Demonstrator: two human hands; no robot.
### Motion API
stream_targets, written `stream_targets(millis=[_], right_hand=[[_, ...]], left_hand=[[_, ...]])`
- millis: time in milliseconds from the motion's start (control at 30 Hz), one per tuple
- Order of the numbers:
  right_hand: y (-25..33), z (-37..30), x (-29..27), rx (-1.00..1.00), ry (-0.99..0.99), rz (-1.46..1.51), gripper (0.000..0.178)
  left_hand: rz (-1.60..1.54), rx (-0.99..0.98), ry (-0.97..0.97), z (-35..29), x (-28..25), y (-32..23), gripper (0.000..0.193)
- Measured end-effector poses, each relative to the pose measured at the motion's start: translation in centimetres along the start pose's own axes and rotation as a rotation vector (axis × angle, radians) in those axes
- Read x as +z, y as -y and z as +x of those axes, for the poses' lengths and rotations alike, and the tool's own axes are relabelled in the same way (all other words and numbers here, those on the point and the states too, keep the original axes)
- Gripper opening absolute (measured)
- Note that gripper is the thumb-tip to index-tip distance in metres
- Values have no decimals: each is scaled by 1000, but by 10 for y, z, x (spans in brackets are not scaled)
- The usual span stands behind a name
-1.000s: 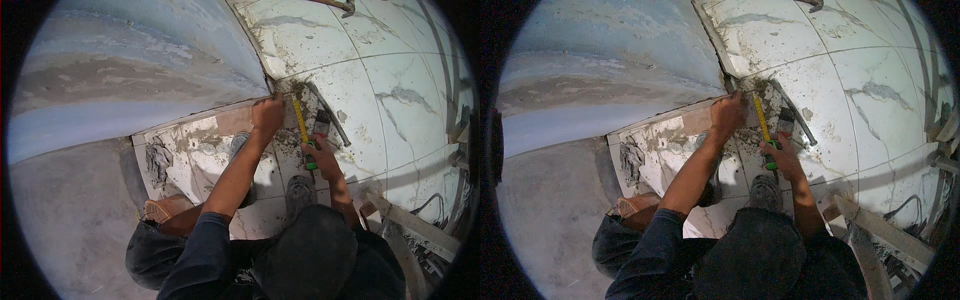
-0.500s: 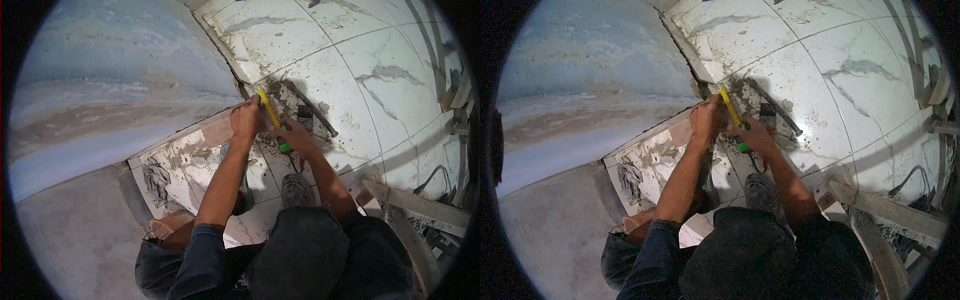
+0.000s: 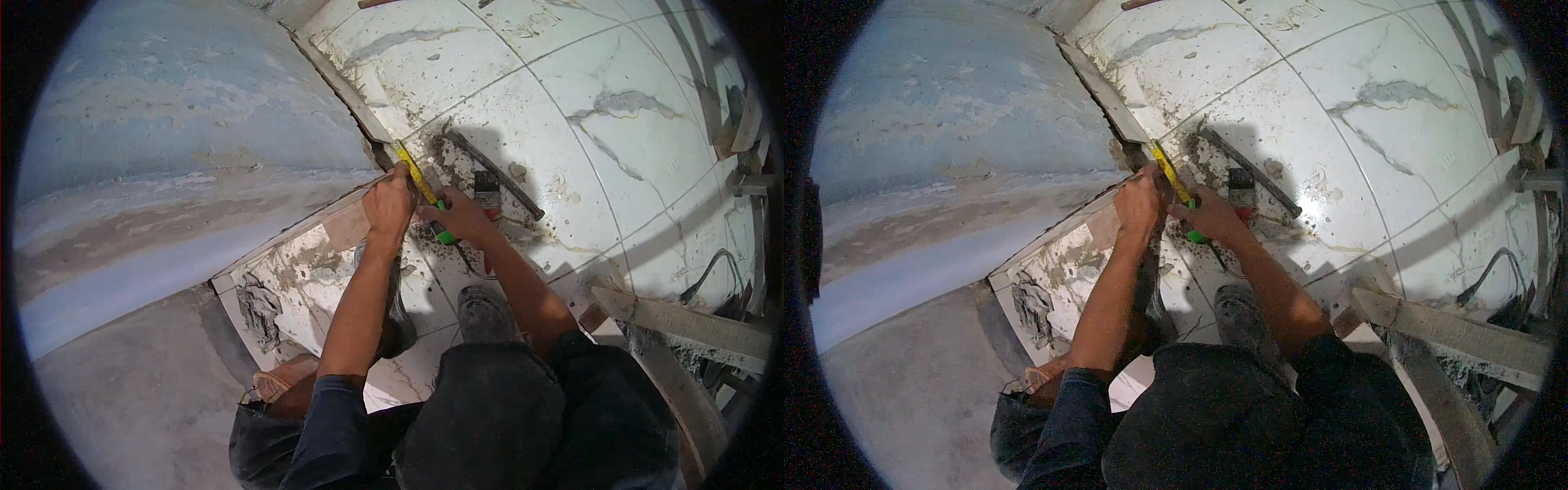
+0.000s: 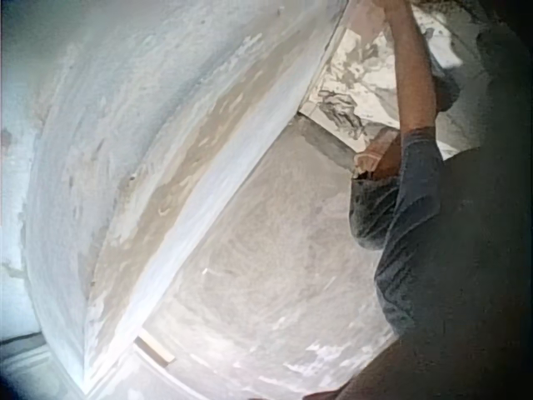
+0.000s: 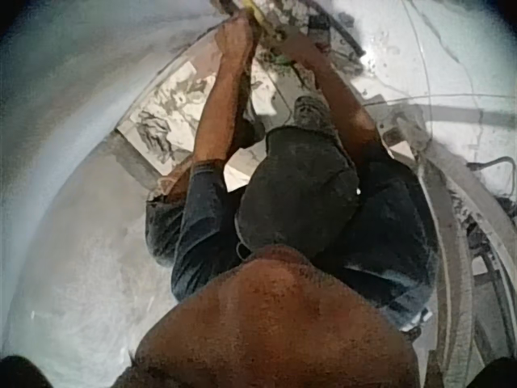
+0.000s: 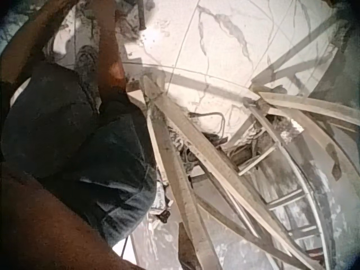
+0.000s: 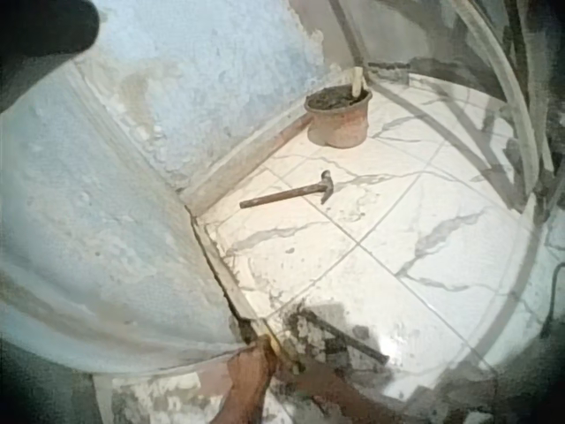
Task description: Cutting ceramic tiles with an angle grinder on a balcony and then placing them along a wall inside.
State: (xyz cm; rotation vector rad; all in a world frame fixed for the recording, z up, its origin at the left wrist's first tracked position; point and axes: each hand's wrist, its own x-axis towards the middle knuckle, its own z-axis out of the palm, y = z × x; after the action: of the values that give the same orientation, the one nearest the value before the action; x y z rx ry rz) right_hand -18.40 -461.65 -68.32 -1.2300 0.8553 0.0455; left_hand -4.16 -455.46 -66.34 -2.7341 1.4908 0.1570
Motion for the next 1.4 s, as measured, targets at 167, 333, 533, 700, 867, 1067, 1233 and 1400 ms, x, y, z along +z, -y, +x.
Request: stream_targets(millis=[167, 333, 533, 700, 867, 1067, 1233, 1400], right_hand=[[-11, 13, 4, -8, -35, 14, 63], [-12, 11, 3, -3, -69, -17, 69], [-17, 16, 4, -13, -64, -49, 70], [-23, 19, 4, -52, -34, -4, 65], [-21, 22, 3, -19, 29, -11, 82], [-33, 26, 11, -81, -132, -32, 62], [-29, 24, 9, -47, -115, -43, 56], [-36, 31, 13, -49, -89, 28, 53]], left_hand=[[-44, 52, -26, 0, 2, 6, 21], [-6, 47, -48, -1, -3, -1, 21], [-15, 25, 24, 0, -8, -5, 34], [-50, 44, 2, 1, -5, -2, 34], [-1, 53, -13, 1, -6, 1, 17], [15, 11, 6, 2, -4, -4, 28], [10, 50, -23, 2, -1, 0, 29], [44, 34, -23, 3, -2, -2, 29]])
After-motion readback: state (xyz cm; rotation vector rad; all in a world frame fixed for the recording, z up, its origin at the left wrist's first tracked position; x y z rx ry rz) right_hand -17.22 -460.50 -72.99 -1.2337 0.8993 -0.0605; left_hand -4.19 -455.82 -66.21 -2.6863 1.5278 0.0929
